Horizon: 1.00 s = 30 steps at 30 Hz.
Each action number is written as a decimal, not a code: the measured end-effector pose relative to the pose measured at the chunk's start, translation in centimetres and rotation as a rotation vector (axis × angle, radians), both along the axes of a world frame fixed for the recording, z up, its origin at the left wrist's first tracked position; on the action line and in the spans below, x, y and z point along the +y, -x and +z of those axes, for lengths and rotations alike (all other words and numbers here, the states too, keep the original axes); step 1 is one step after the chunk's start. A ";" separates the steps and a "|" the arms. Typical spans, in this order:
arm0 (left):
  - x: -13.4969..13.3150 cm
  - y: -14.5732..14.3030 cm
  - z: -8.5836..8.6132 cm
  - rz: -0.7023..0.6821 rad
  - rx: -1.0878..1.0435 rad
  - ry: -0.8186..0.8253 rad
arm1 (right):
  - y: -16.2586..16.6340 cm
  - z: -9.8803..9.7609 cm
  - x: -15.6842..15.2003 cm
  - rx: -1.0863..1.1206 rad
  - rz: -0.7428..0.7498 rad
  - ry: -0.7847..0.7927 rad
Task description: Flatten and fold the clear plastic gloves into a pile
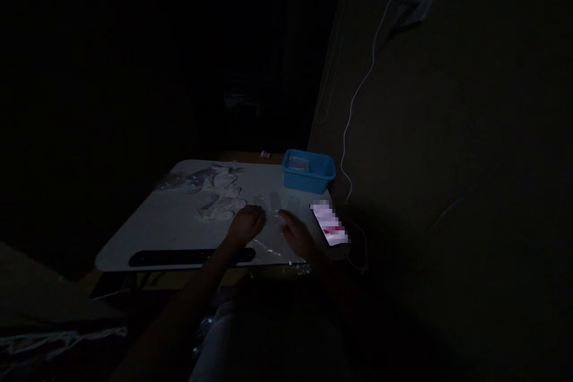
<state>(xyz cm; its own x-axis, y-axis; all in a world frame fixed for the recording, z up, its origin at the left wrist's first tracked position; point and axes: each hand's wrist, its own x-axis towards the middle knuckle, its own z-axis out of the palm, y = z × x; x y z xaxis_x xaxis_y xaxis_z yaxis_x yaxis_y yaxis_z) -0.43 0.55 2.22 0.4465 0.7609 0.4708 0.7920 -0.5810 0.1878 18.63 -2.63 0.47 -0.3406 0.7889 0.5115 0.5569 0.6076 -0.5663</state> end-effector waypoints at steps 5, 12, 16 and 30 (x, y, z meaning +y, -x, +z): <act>0.2 0.1 -0.3 -0.010 -0.013 -0.003 | 0.2 0.2 0.0 -0.052 -0.003 -0.017; 0.0 0.1 -0.1 -0.038 -0.061 -0.025 | 0.2 0.1 0.1 -0.136 0.036 -0.027; -1.5 0.5 -0.5 -0.162 -0.004 0.003 | 0.2 -0.1 0.2 -0.111 0.029 -0.027; -3.4 1.2 -1.4 -0.149 0.244 0.121 | -3.0 0.1 1.7 0.186 -0.045 0.241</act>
<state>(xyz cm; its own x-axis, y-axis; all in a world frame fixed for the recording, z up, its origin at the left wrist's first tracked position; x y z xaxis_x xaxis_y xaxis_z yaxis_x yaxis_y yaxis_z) -1.60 -2.84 0.79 0.6460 0.7226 0.2462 0.7300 -0.6790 0.0776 21.60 -0.92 0.55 -0.2202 0.9073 0.3581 0.4532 0.4203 -0.7861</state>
